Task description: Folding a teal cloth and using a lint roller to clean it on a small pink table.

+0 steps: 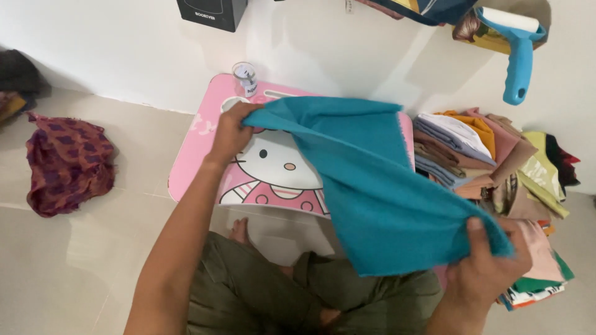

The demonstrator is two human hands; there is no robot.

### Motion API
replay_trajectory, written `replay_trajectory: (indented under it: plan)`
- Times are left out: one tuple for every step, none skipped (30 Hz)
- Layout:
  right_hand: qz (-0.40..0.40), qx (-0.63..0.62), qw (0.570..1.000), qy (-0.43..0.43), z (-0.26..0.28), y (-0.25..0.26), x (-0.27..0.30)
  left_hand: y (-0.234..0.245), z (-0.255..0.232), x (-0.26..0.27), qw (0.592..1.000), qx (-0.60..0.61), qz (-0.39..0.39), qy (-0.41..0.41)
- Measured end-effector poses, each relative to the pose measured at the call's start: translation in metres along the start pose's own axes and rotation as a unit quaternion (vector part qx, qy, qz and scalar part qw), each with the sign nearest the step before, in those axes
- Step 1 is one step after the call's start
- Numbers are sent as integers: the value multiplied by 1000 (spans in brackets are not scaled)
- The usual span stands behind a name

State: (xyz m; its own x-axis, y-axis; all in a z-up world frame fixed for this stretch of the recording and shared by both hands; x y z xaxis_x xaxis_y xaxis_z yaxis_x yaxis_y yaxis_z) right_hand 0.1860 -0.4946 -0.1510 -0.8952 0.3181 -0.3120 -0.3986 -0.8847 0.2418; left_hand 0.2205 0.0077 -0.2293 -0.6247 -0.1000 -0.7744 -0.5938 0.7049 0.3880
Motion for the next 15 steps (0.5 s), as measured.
replay_trajectory:
  plan:
    - [-2, 2, 1000, -4, -9, 9, -7, 15, -19, 0, 1000, 3, 4, 1]
    - [25, -58, 998, 8, -15, 12, -18, 33, -38, -4, 1000, 12, -1, -19]
    - [52, -118, 991, 21, -20, 16, -29, 51, -58, -9, 999, 22, -6, -39]
    - [53, -123, 991, 24, -21, 37, -26, 73, -79, 0, 999, 18, -8, -43]
    - [74, -102, 989, 81, -17, 54, -21, 95, -98, 8, 999, -19, -2, -39]
    - [92, -81, 983, 135, -15, 73, -12, 115, -117, 19, 998, -54, 7, -33]
    - [92, -85, 983, 135, -51, 91, -62, 135, -138, 31, 998, -56, 7, -35]
    - [265, -73, 947, 164, -92, 115, -86, 156, -159, 43, 999, -14, -24, -47]
    - [431, -60, 882, 180, -142, 157, -82, 177, -180, 55, 996, 30, -55, -58]
    - [429, -60, 884, 176, -258, 168, -142, 187, -194, 55, 997, 32, -50, -57]
    - [378, -11, 913, 152, -363, 206, -186, 198, -207, 55, 998, 20, -40, -44]
    - [330, 40, 935, 127, -445, 250, -204, 209, -221, 58, 999, 6, -33, -30]
    - [331, 40, 935, 123, -362, 206, -209, 210, -216, 56, 999, 6, -30, -27]
    - [305, -96, 947, -40, -274, 162, -184, 214, -206, 55, 999, -15, -49, 14]
    - [262, -233, 915, -199, -178, 144, -116, 218, -196, 54, 995, -37, -69, 55]
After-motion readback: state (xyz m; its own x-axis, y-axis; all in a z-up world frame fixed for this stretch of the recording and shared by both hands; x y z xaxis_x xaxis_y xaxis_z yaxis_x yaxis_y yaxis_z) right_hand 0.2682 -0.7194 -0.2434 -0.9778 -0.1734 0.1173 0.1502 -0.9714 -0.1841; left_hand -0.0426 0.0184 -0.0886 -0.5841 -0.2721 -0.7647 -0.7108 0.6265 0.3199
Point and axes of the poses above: each hand's wrist, its own x-axis away from the middle knuckle, its own y-axis out of the back of the hand, z = x × y, the point moved 6 cm from there along -x, towards the middle knuckle, and after that the axes turned 14 degrees about -y, right-handed, at the moved point
